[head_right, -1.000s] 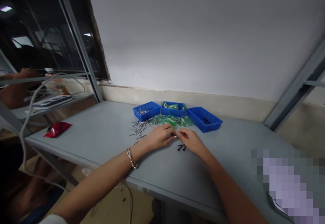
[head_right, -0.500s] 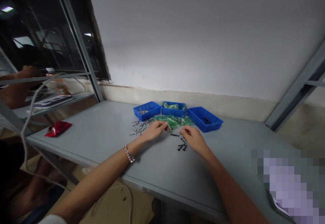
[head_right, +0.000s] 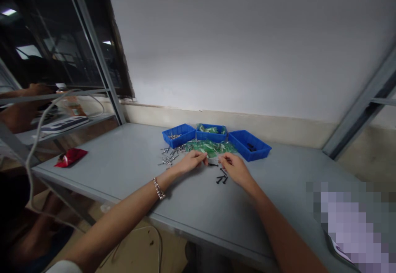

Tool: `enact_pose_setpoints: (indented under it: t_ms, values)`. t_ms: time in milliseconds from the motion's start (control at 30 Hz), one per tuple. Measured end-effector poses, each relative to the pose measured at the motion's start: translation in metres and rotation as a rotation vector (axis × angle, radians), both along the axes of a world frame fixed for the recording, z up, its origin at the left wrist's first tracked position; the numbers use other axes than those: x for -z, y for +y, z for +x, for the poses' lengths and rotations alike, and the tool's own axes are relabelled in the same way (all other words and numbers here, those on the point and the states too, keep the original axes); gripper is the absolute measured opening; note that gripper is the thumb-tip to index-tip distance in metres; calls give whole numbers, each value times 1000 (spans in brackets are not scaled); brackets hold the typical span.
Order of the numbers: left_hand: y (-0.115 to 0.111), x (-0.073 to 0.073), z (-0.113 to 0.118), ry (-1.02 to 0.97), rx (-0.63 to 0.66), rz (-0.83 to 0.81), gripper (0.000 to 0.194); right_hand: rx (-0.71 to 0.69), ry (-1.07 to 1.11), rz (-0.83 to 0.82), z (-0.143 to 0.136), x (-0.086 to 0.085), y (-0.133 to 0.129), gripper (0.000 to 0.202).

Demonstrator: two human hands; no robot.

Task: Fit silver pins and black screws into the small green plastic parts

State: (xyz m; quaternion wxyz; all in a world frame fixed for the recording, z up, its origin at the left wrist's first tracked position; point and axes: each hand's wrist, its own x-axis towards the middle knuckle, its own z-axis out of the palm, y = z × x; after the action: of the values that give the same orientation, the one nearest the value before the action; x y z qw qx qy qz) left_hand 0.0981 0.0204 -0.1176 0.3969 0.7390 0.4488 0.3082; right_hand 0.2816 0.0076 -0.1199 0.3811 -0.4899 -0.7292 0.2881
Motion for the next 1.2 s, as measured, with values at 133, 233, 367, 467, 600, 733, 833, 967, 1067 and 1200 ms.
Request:
enact_pose_setpoints:
  t_ms: [133,233,367,467,600,733,833,967,1067,1200]
  values:
    - [-1,-2,1,-39,-8,-42,43,-10,33,-30,-2,-2,-2,30]
    - [-2,-3,1,-55,-23,-43,42,-11,51,-28,-2,-3,-3,27]
    - [-2,-2,1,-64,-24,-26,41,-19,56,-20,-3,-2,-2,24]
    - [-2,-2,1,-61,-16,-19,41,-26,50,-29,-2,-2,-2,23]
    - [0,1,0,-46,-2,24,40,-29,46,-16,-2,-1,-2,22]
    - [7,10,-1,-48,48,131,34,-35,21,17,0,1,-1,21]
    - [10,15,-1,-60,37,168,33,-49,10,25,0,3,-1,22]
    - [8,14,0,-18,43,171,33,-42,61,-4,-1,2,0,25]
    - [6,12,0,19,92,150,33,-8,114,-9,-1,2,0,29]
    - [7,10,-1,-10,62,162,32,5,125,45,-2,7,2,28]
